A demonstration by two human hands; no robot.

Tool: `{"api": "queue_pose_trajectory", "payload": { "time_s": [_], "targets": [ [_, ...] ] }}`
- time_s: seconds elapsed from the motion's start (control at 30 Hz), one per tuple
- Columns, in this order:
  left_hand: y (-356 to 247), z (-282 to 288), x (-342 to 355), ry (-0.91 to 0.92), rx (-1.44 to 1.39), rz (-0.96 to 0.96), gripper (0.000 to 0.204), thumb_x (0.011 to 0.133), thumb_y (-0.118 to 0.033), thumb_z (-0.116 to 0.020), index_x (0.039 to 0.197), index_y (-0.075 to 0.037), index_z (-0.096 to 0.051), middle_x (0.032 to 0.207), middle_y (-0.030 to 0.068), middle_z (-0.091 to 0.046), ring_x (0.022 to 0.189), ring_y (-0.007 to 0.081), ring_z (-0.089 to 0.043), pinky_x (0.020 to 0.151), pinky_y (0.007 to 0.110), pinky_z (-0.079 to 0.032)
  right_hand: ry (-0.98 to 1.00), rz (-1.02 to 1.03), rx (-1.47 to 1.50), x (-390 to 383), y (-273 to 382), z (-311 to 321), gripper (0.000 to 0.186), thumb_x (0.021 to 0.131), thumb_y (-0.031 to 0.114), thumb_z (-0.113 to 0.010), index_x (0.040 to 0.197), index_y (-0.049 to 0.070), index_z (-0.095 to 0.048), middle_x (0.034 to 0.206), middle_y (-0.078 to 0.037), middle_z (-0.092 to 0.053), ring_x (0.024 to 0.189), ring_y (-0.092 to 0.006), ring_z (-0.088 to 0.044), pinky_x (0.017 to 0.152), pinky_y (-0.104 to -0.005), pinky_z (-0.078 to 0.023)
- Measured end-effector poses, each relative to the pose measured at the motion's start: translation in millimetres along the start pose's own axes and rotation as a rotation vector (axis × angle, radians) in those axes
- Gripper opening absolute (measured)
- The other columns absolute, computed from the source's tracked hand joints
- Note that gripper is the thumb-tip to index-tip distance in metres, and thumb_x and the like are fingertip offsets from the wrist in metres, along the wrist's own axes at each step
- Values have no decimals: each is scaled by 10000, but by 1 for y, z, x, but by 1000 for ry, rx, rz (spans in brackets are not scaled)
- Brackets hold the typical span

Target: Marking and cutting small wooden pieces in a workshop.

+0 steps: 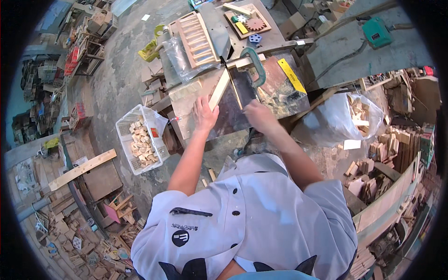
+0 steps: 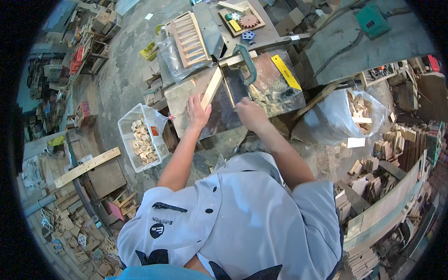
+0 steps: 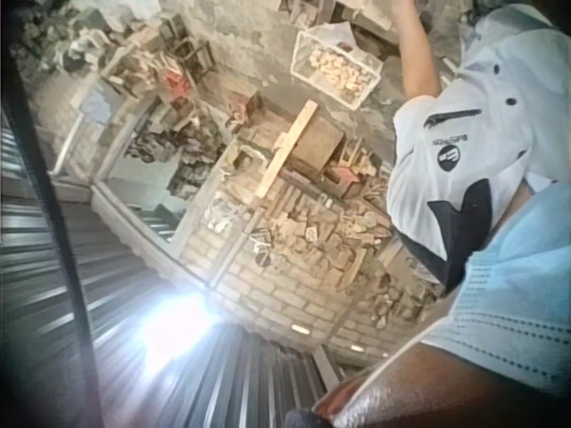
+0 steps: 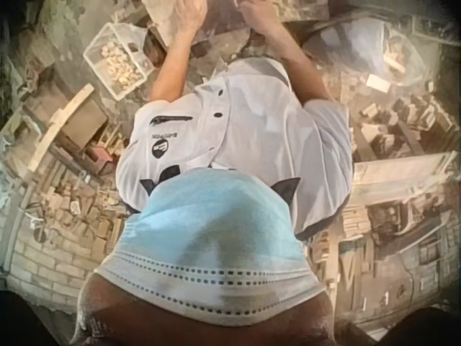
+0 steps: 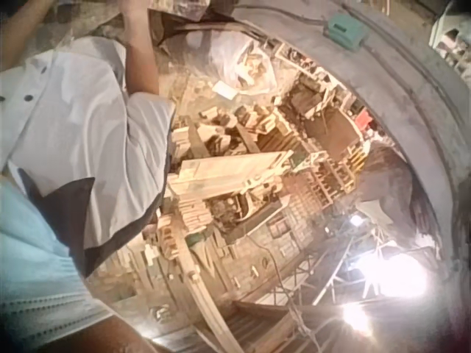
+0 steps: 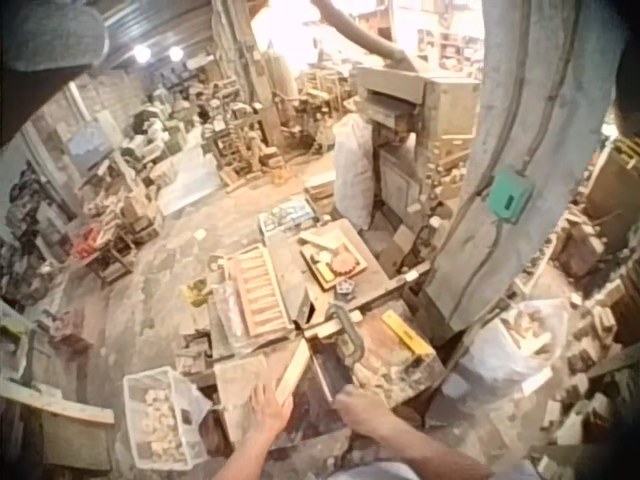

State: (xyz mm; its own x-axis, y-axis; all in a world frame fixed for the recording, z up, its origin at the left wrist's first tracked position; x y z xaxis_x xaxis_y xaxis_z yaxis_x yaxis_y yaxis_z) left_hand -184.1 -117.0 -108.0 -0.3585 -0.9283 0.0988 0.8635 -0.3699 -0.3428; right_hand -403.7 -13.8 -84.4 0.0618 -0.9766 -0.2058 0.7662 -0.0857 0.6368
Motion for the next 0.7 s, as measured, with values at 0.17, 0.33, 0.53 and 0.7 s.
{"api": "queue_pose_trajectory", "payload": {
  "time_s": [0.17,0.33,0.53,0.7],
  "targets": [
    [22,3,-29,46,-103,94,546,846,-251,-807,1312,-54,-602,1215,180,-595,1153,411,-597,988,524,-495,-627,-230,-52,-87,-99,171,209,855,9,-612,1032,38,-720,1018,-144,-697,1019,-287,-686,855,-387,-553],
    [25,11,-33,193,-401,207,434,915,-224,-738,1274,5,-655,1140,208,-652,1095,399,-645,981,485,-512,-800,-738,-809,-220,-174,291,690,847,337,-866,1417,43,-611,1394,-276,-603,1321,-406,-567,1080,-489,-478],
    [-18,29,-62,409,-760,91,412,1009,-219,-624,1333,36,-641,1122,185,-673,1058,319,-673,951,385,-513,-532,-459,501,-100,-78,186,710,958,189,-712,1558,-35,-406,1566,-228,-482,1417,-329,-494,1172,-430,-409],
    [-71,45,-87,599,-925,242,394,1041,-248,-579,1301,36,-664,1091,153,-668,1058,242,-658,958,376,-503,-420,-247,1098,-3,10,46,998,920,54,-759,1656,47,-85,1418,-210,-560,1221,-309,-648,960,-386,-580]
  ]
}}
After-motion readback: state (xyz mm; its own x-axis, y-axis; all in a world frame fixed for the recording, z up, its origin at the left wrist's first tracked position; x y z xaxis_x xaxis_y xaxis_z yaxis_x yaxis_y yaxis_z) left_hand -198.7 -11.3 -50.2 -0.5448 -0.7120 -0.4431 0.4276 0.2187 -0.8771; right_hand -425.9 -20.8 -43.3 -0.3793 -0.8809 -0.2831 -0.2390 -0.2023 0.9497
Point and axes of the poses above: each hand's wrist, its own x-axis towards the middle knuckle, its own z-axis out of the back of the hand, y = z × x, the point moved 6 cm from there along x, towards the middle knuckle
